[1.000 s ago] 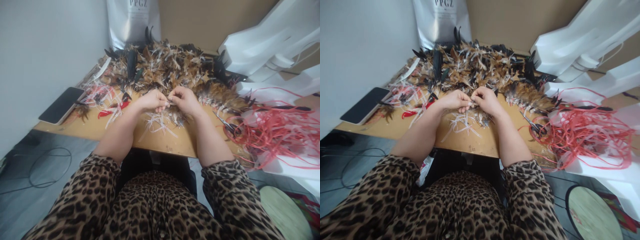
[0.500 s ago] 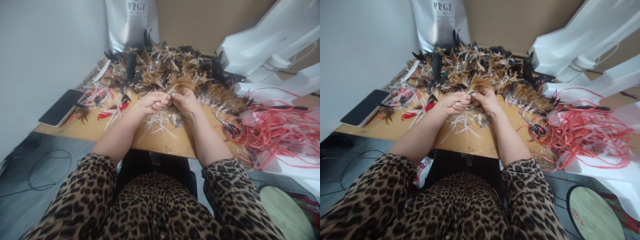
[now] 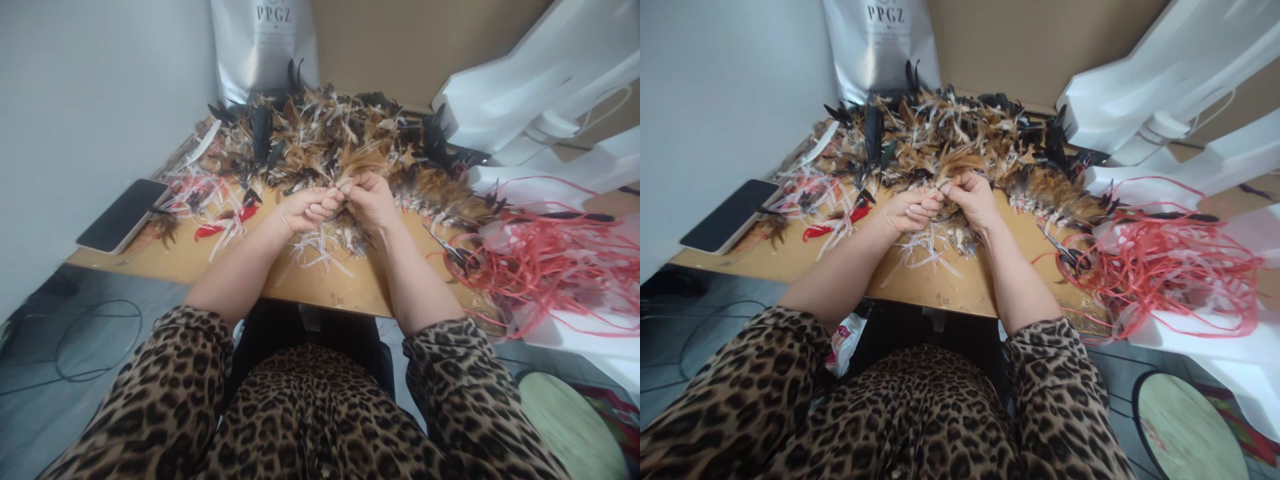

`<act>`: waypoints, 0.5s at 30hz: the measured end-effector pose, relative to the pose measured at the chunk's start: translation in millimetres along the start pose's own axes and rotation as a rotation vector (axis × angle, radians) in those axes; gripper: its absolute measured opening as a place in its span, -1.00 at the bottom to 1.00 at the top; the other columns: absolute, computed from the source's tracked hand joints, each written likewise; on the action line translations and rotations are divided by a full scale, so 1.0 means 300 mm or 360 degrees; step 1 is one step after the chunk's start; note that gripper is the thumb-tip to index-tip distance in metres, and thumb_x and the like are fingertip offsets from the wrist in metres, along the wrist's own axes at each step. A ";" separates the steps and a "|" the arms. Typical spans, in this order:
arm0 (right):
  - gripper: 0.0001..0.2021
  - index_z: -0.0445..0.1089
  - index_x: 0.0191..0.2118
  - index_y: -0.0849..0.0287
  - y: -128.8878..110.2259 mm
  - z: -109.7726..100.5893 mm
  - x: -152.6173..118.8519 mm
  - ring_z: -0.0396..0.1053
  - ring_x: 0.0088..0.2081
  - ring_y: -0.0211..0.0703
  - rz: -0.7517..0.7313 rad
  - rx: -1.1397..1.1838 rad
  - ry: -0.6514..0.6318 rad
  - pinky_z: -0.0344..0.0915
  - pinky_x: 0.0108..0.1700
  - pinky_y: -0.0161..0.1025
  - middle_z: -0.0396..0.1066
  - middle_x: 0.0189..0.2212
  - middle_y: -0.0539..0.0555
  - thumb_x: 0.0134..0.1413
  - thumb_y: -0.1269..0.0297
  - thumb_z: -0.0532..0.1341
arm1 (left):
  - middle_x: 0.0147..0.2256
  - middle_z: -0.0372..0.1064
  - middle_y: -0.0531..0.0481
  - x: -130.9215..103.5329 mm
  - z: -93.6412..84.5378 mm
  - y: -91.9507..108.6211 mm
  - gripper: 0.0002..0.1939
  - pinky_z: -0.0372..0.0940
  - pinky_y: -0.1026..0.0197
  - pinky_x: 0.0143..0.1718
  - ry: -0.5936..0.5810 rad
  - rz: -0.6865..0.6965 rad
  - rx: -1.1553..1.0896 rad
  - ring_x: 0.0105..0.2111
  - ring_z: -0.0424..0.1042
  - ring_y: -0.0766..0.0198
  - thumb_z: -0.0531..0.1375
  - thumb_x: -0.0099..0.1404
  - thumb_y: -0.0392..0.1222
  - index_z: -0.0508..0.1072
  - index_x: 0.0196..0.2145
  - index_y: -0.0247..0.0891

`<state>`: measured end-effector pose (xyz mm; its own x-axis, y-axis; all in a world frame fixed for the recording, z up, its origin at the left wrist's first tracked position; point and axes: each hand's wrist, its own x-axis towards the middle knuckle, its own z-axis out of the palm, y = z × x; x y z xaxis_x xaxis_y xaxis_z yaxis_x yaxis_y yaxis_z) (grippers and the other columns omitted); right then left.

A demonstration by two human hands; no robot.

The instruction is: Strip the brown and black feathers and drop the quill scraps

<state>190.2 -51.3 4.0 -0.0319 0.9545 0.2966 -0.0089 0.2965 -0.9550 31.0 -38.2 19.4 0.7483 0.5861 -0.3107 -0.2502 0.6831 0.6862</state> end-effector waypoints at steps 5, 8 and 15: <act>-0.72 0.27 -0.50 0.14 -0.005 0.004 -0.005 0.38 -0.43 -0.28 -0.0038 0.0055 -0.0022 0.32 -0.26 -0.25 0.37 -0.55 -0.06 -0.22 0.11 0.34 | -0.67 0.05 0.14 -0.008 0.008 -0.001 -0.76 -0.22 0.62 -0.84 -0.0051 -0.0069 -0.0169 -0.81 -0.01 0.64 0.00 0.35 -0.32 0.37 -0.43 -0.40; -0.74 0.27 -0.50 0.14 -0.009 0.007 -0.007 0.37 -0.45 -0.29 -0.0072 0.0092 -0.0032 0.33 -0.28 -0.27 0.36 -0.57 -0.08 -0.20 0.13 0.34 | -0.67 0.07 0.14 -0.007 0.007 -0.002 -0.75 -0.20 0.62 -0.84 -0.0085 -0.0060 -0.0191 -0.80 0.01 0.64 -0.02 0.36 -0.32 0.38 -0.41 -0.42; -0.76 0.25 -0.51 0.15 -0.039 0.003 -0.012 0.31 -0.48 -0.34 -0.0106 -0.0081 0.0028 0.30 -0.32 -0.30 0.36 -0.55 -0.07 -0.16 0.16 0.31 | -0.65 0.19 0.12 -0.004 -0.011 0.008 -0.86 -0.12 0.59 -0.78 -0.0060 0.0184 0.0181 -0.77 0.04 0.66 0.21 0.21 -0.30 0.38 -0.46 -0.44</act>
<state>189.5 -58.2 14.2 -0.0155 0.9328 0.3600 0.0406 0.3603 -0.9319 27.6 -35.8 19.4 0.7416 0.6399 -0.2016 -0.2665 0.5568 0.7867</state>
